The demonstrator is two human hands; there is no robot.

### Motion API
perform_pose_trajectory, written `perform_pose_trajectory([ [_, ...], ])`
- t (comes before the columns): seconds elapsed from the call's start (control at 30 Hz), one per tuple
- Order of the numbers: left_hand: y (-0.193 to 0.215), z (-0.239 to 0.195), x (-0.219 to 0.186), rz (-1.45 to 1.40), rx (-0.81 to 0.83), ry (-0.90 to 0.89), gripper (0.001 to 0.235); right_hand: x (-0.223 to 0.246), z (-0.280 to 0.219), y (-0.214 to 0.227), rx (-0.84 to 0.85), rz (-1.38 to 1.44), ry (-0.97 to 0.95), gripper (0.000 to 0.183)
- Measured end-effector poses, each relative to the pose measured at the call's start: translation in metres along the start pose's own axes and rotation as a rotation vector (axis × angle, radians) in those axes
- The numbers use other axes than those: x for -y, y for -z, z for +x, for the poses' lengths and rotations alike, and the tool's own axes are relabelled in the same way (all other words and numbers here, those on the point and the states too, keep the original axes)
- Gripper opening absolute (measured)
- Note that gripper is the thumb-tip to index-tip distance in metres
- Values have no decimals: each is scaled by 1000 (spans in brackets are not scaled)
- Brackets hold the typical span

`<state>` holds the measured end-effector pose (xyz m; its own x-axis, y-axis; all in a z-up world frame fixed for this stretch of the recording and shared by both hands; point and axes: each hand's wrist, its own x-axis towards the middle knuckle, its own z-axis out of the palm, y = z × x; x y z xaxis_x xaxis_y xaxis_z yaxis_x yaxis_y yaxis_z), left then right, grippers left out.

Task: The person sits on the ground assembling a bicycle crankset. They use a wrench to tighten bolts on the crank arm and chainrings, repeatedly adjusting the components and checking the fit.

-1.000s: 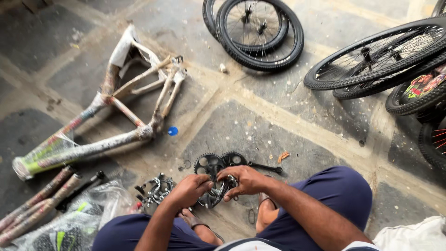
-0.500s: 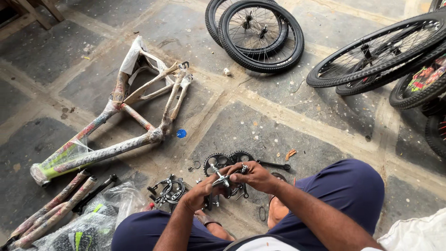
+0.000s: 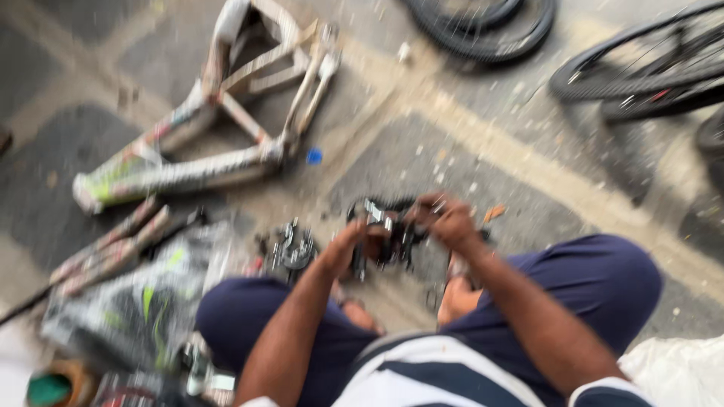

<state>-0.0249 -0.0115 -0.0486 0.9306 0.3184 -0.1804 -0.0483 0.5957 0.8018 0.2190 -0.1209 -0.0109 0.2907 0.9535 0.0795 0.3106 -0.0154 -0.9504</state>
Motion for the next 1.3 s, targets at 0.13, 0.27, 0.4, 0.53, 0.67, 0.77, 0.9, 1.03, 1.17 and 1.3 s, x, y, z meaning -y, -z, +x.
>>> perform_pose_trajectory([
  [0.13,-5,-5,-10,39,-35,13,83,13,-2,21,6,160,-164,24],
  [0.27,-21,-1,-21,195,-123,26,82,39,-3,27,108,-196,-41,23],
  [0.4,-20,1,-15,260,-110,2,77,44,-2,24,133,-451,169,22],
  [0.53,-15,3,-9,395,-152,36,76,32,1,23,174,-575,147,21],
  [0.67,-17,-1,-10,632,-186,0,76,19,-4,14,157,-705,207,28],
  [0.77,-24,-4,-9,552,-211,5,82,12,-11,4,173,-698,36,39],
  [0.9,-28,-4,-18,704,-301,4,88,19,-8,7,175,-628,2,39],
  [1.03,-29,-5,-22,739,-297,33,90,21,-6,14,168,-526,198,35],
  [1.17,-30,-5,-22,786,-280,-30,90,9,-17,-1,74,-746,165,42],
  [1.3,-29,-5,-24,776,-283,14,91,-1,-14,2,162,-723,119,48],
])
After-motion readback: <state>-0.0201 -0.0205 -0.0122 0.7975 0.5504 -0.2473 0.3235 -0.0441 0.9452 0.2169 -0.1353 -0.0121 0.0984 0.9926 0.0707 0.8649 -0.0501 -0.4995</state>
